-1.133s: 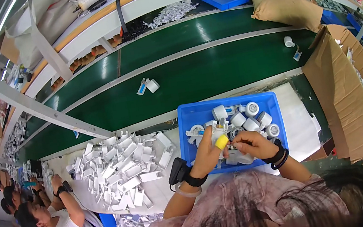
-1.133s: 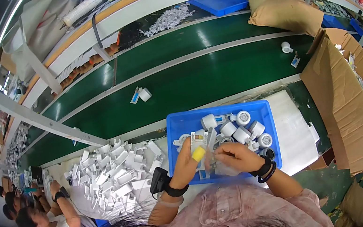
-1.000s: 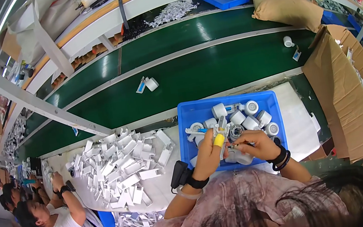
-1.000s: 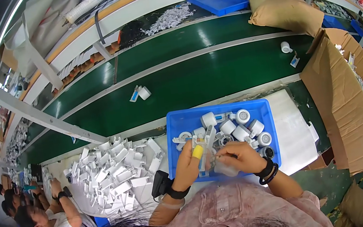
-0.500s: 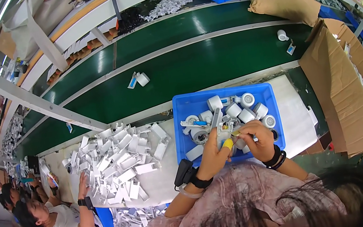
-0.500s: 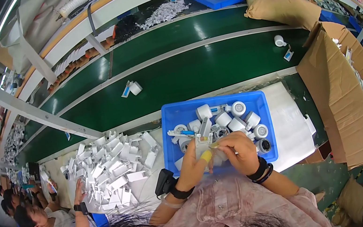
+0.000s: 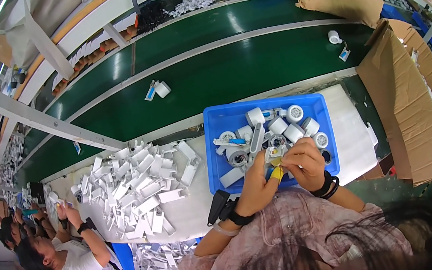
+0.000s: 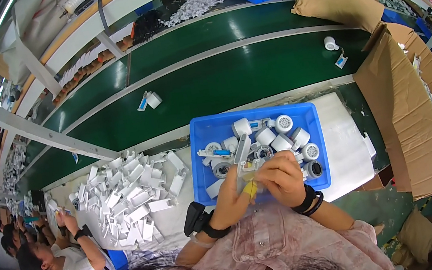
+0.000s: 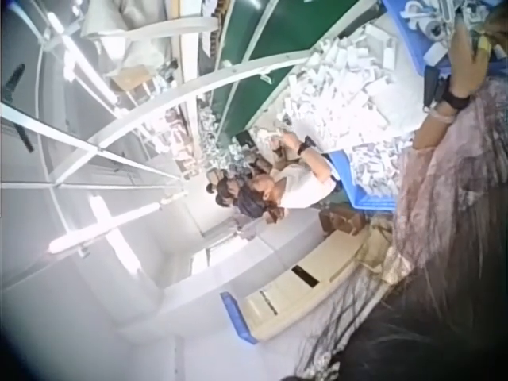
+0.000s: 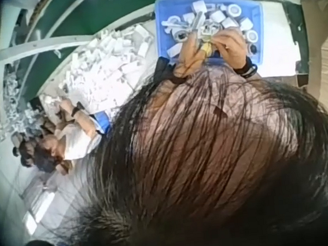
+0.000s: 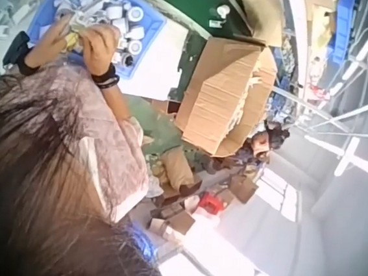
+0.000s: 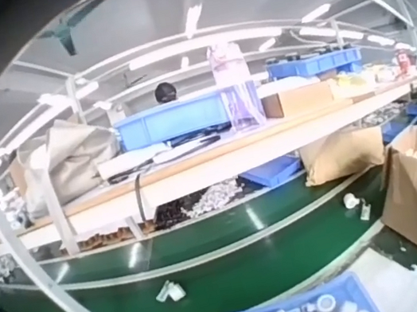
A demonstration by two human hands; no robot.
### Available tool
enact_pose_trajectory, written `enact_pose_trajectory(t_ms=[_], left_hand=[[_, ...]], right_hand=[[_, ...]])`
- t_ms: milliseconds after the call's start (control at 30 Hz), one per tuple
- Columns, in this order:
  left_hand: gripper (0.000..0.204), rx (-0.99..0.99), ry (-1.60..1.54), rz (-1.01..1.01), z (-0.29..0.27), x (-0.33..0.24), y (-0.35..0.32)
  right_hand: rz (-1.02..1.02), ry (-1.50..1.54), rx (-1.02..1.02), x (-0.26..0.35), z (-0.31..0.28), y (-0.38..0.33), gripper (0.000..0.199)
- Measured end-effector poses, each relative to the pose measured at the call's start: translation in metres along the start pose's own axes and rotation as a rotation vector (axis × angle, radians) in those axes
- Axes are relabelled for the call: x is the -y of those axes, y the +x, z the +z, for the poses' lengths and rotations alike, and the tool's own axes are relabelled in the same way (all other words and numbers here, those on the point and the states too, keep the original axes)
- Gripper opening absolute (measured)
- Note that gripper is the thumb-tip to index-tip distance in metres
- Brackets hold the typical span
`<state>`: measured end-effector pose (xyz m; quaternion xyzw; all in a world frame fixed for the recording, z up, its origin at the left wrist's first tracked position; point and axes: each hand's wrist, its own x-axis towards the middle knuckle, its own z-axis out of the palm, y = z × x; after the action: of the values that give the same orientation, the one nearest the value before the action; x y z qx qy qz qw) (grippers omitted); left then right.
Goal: Assembling small plastic parts at an industrial assembly line workbench.
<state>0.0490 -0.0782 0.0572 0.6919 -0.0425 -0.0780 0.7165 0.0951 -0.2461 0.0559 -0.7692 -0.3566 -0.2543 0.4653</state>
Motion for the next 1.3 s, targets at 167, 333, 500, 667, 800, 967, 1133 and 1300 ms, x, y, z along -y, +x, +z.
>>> enact_pose_trajectory(t_ms=[167, 333, 500, 667, 800, 967, 1133, 1300], left_hand=[[0.046, 0.015, 0.039, -0.011, 0.000, 0.001, -0.001], [0.041, -0.025, 0.101, 0.094, 0.003, 0.004, -0.001], [0.038, 0.053, -0.098, 0.027, -0.003, 0.002, -0.002], [0.031, 0.001, -0.049, 0.230, 0.003, 0.001, 0.000], [0.029, -0.008, -0.001, 0.122, 0.004, 0.008, -0.001], [0.032, -0.037, 0.045, 0.078, 0.004, 0.004, -0.002], [0.034, -0.025, 0.080, 0.075, 0.003, 0.012, -0.003], [0.031, -0.059, 0.142, 0.109, 0.004, 0.010, -0.003]], right_hand=[[0.006, 0.013, -0.009, -0.002, 0.001, -0.003, 0.028], [-0.002, 0.004, -0.022, -0.001, 0.002, -0.002, 0.028], [0.001, 0.001, -0.033, 0.000, 0.001, -0.002, 0.028], [-0.011, -0.021, 0.002, 0.003, -0.002, 0.001, 0.027], [-0.012, -0.024, 0.012, 0.002, -0.003, 0.001, 0.028], [-0.013, -0.029, 0.038, 0.002, -0.004, 0.000, 0.026], [-0.024, -0.041, 0.043, 0.003, -0.005, 0.001, 0.025], [-0.025, -0.047, 0.045, 0.003, -0.002, -0.003, 0.023]])
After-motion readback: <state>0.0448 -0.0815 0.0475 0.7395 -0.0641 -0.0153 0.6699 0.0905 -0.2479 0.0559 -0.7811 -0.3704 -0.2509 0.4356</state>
